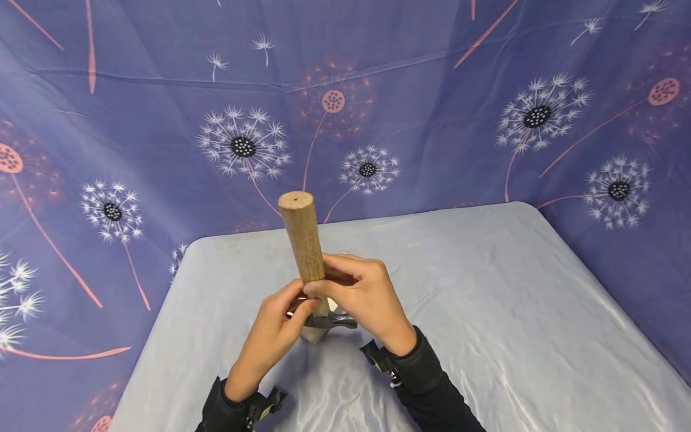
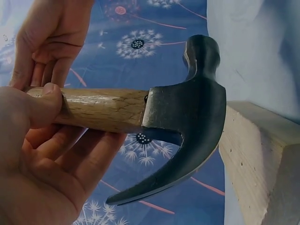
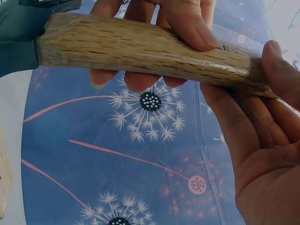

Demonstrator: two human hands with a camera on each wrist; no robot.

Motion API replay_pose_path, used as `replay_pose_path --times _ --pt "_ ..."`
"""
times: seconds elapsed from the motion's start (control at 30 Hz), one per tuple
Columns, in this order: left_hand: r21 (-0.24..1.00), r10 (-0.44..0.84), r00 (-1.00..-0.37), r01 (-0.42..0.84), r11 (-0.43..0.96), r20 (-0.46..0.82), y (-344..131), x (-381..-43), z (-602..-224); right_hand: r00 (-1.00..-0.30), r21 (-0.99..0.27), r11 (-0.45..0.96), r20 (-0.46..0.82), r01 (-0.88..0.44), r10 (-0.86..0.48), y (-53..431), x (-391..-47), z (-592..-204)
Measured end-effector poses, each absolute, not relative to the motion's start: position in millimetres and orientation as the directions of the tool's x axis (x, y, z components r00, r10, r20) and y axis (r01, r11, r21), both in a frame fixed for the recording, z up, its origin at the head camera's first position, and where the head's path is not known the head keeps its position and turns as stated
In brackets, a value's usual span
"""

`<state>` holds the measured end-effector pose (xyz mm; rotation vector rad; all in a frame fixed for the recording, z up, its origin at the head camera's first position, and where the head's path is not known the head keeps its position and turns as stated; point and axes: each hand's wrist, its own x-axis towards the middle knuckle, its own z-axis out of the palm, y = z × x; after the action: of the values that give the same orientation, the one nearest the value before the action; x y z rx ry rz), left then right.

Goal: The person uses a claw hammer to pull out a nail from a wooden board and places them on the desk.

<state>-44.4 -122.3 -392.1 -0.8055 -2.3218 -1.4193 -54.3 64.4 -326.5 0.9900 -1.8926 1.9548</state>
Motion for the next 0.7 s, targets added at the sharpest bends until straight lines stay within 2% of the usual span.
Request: replay_pose_path --times 0.4,0.7 --pt "0.737 0.275 -0.807 0.59 0.33 0.523 -127 -42 -388 -0.75 -0.81 -0.126 0.579 -0.572 -0.321 60 -56 -321" --pt "0.743 0.261 -0.836 0.549 0.383 0.482 -135 -43 -379 -0.657 -0.729 0.009 0.611 -0.684 -0.441 69 -67 -306"
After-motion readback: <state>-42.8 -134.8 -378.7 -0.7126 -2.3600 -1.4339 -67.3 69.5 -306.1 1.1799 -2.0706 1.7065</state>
